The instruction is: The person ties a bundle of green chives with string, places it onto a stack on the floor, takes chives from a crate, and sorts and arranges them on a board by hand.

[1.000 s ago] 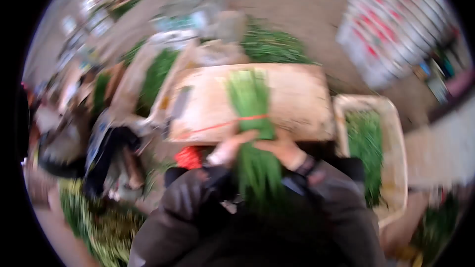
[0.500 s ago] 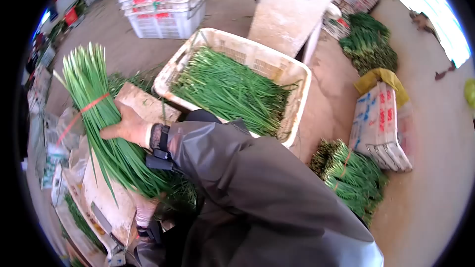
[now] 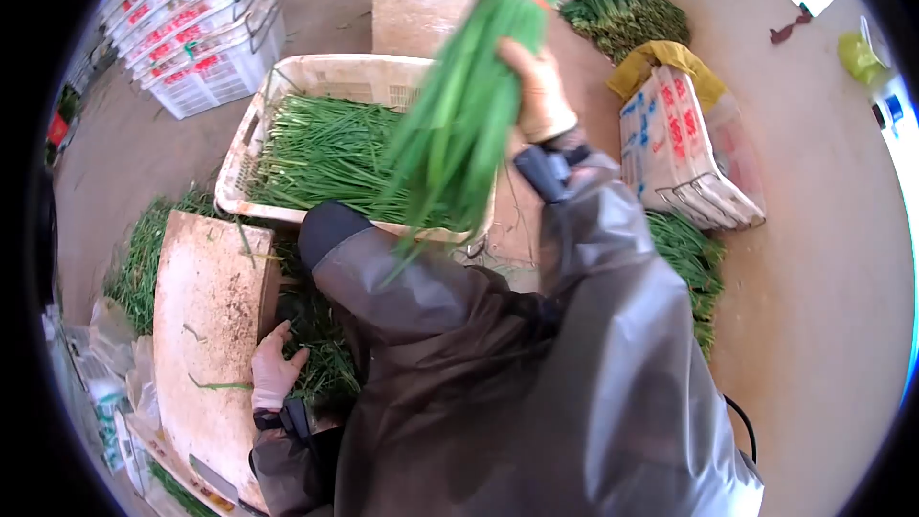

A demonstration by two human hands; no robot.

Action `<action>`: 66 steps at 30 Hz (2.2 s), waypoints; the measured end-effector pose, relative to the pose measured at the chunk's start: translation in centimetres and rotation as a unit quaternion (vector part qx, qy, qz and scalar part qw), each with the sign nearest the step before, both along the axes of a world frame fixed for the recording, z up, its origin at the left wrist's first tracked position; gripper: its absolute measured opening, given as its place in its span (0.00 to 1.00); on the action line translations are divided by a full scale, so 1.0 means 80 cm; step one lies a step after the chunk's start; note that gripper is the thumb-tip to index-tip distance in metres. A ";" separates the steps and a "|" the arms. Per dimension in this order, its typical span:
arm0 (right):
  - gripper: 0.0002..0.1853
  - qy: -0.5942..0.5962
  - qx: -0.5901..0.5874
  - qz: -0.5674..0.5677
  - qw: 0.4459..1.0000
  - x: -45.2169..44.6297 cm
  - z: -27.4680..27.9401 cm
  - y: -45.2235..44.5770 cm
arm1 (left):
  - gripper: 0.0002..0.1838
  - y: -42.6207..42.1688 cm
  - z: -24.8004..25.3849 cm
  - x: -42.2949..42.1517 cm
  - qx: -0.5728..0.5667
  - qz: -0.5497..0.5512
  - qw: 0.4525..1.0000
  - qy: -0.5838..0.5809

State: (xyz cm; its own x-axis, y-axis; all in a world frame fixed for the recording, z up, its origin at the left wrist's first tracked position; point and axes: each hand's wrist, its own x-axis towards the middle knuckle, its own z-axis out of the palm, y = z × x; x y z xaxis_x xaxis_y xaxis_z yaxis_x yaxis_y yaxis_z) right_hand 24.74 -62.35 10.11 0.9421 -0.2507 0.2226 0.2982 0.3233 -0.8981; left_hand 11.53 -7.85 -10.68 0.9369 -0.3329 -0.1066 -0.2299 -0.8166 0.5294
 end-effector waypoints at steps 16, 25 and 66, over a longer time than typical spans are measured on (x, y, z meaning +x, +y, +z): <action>0.40 0.546 -0.388 -0.090 0.737 -0.466 -0.170 -0.380 | 0.31 -0.044 -0.041 0.013 -0.004 -0.013 0.997 0.081; 0.40 0.632 -0.213 0.108 0.737 -0.592 -0.227 -0.237 | 0.19 -0.047 -0.110 -0.003 -0.060 0.000 0.978 0.200; 0.32 0.834 -0.104 -0.445 0.310 -1.041 -0.396 -0.377 | 0.19 0.024 -0.106 -0.036 -0.019 0.239 0.912 0.332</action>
State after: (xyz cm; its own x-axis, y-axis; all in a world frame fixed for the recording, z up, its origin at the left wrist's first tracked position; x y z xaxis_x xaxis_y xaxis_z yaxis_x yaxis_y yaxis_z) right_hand -58.54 -92.55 -21.55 -0.6306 -0.7197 -0.2905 -0.7485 0.6629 -0.0176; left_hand 8.65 -5.90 -19.19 0.7086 0.0819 -0.7009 0.5305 -0.7167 0.4526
